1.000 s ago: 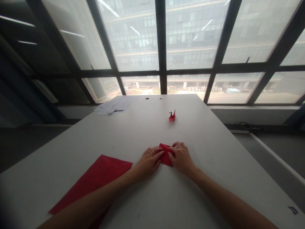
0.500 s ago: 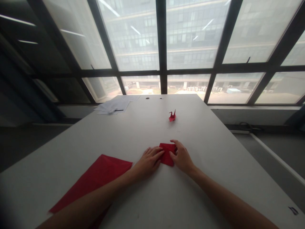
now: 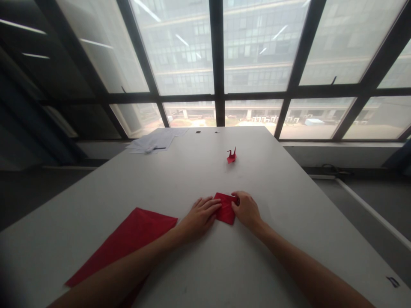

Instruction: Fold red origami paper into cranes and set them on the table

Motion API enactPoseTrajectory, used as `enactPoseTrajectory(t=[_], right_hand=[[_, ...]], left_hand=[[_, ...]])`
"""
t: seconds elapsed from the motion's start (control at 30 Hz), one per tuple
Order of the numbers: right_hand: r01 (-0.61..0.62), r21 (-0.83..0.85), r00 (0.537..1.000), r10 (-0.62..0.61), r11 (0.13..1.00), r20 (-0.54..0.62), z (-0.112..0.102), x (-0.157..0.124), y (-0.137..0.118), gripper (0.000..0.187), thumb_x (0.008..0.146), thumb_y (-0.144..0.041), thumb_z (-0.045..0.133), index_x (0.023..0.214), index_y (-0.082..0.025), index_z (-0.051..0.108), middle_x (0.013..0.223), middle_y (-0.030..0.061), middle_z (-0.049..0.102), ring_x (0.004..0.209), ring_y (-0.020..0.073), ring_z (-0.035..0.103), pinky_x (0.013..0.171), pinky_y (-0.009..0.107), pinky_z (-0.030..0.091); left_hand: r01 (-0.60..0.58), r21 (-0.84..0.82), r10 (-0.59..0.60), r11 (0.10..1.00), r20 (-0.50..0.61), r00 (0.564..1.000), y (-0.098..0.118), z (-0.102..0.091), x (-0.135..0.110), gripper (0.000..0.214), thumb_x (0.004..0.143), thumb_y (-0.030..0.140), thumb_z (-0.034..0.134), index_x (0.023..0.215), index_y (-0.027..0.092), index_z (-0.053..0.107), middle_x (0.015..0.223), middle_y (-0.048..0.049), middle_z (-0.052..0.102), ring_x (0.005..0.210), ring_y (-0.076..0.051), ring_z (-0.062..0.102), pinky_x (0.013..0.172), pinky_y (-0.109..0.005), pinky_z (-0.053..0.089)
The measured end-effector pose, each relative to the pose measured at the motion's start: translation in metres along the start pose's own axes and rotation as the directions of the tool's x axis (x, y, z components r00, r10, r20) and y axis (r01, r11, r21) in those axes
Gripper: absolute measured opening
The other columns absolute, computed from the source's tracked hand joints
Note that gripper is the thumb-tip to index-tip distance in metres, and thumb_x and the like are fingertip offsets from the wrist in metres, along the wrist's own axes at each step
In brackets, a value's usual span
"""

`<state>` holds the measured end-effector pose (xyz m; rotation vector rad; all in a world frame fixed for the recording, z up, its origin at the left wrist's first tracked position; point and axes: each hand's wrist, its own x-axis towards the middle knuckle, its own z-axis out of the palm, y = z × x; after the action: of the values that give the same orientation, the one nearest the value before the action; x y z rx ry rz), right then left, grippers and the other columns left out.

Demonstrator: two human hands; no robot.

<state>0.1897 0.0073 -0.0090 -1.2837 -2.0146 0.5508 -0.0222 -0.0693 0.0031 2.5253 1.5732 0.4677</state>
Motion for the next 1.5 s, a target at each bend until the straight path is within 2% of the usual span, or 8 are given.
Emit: enactPoseTrajectory(t=[0.13, 0.33, 0.57, 0.67, 0.77, 0.9, 1.23, 1.5], right_hand=[[0.135, 0.044, 0.991, -0.135, 0.990, -0.004, -0.001, -0.002, -0.005, 0.018, 0.077, -0.010, 0.056, 0.087, -0.019, 0.068, 0.088, 0.0052, 0.068, 0.083, 0.0204, 0.061, 0.079, 0.033, 0.049], [0.333, 0.101, 0.937, -0.341, 0.937, 0.074, 0.000, -0.008, -0.012, 0.028, 0.077, -0.002, 0.058, 0.092, -0.023, 0.068, 0.101, 0.0028, 0.071, 0.097, 0.0204, 0.060, 0.091, 0.034, 0.047], [0.389, 0.007, 0.912, -0.387, 0.921, 0.133, -0.003, -0.012, -0.014, 0.028, 0.080, -0.003, 0.058, 0.093, -0.024, 0.070, 0.104, 0.0023, 0.072, 0.100, 0.0211, 0.060, 0.094, 0.035, 0.045], [0.346, -0.029, 0.934, -0.341, 0.938, 0.111, -0.003, -0.012, -0.013, 0.026, 0.084, -0.007, 0.056, 0.099, -0.024, 0.069, 0.103, 0.0038, 0.071, 0.098, 0.0211, 0.061, 0.091, 0.034, 0.047], [0.179, -0.074, 0.984, -0.178, 0.981, 0.016, -0.002, -0.009, -0.008, 0.029, 0.086, -0.013, 0.054, 0.111, -0.020, 0.066, 0.101, 0.0068, 0.070, 0.092, 0.0216, 0.063, 0.086, 0.034, 0.049], [0.032, -0.102, 0.999, -0.034, 0.994, -0.019, -0.001, -0.004, 0.003, 0.032, 0.084, -0.017, 0.055, 0.115, -0.017, 0.064, 0.094, 0.0064, 0.070, 0.084, 0.0212, 0.064, 0.082, 0.034, 0.049], [0.046, -0.059, 0.996, -0.042, 0.997, 0.075, -0.001, -0.003, 0.001, 0.017, 0.083, -0.023, 0.058, 0.093, -0.020, 0.071, 0.083, 0.0033, 0.069, 0.075, 0.0182, 0.061, 0.072, 0.029, 0.045], [0.066, 0.010, 0.995, -0.066, 0.998, 0.079, -0.003, -0.005, -0.002, 0.013, 0.081, -0.019, 0.058, 0.084, -0.020, 0.071, 0.076, 0.0023, 0.066, 0.069, 0.0168, 0.059, 0.069, 0.028, 0.043]], left_hand=[[-0.001, 0.013, 0.001, 1.000, 0.021, 1.000, 0.000, 0.001, 0.000, 0.044, 0.098, 0.025, 0.044, 0.141, 0.031, 0.048, 0.155, 0.0015, 0.041, 0.143, -0.027, 0.035, 0.118, -0.054, 0.024], [0.012, 0.014, -0.012, 1.000, 0.021, 1.000, -0.001, 0.003, 0.001, 0.046, 0.097, 0.025, 0.045, 0.142, 0.031, 0.046, 0.153, 0.0003, 0.044, 0.142, -0.028, 0.036, 0.118, -0.055, 0.024], [0.008, 0.013, -0.008, 1.000, 0.010, 1.000, -0.001, 0.004, 0.001, 0.044, 0.098, 0.028, 0.043, 0.142, 0.031, 0.046, 0.153, 0.0010, 0.044, 0.142, -0.028, 0.036, 0.118, -0.054, 0.024], [0.007, 0.010, -0.007, 1.000, 0.012, 1.000, -0.001, 0.003, 0.001, 0.044, 0.098, 0.027, 0.043, 0.142, 0.031, 0.046, 0.154, 0.0011, 0.043, 0.142, -0.028, 0.036, 0.118, -0.054, 0.023], [0.005, 0.005, -0.005, 1.000, 0.016, 1.000, -0.002, 0.003, 0.000, 0.046, 0.097, 0.027, 0.044, 0.143, 0.031, 0.045, 0.154, 0.0002, 0.042, 0.143, -0.027, 0.034, 0.118, -0.054, 0.023], [-0.002, 0.006, 0.002, 1.000, 0.022, 1.000, -0.002, 0.003, 0.000, 0.047, 0.098, 0.026, 0.043, 0.144, 0.031, 0.044, 0.155, -0.0003, 0.042, 0.144, -0.028, 0.033, 0.118, -0.054, 0.023], [-0.012, 0.002, 0.012, 1.000, -0.055, 0.998, 0.003, -0.007, 0.004, 0.038, 0.098, 0.037, 0.047, 0.135, 0.028, 0.054, 0.132, -0.0055, 0.058, 0.125, -0.025, 0.048, 0.111, -0.045, 0.035], [0.041, 0.056, -0.041, 0.998, -0.009, 0.999, -0.003, 0.004, 0.002, 0.043, 0.099, 0.037, 0.045, 0.141, 0.029, 0.046, 0.151, -0.0031, 0.045, 0.141, -0.029, 0.034, 0.116, -0.052, 0.027]])
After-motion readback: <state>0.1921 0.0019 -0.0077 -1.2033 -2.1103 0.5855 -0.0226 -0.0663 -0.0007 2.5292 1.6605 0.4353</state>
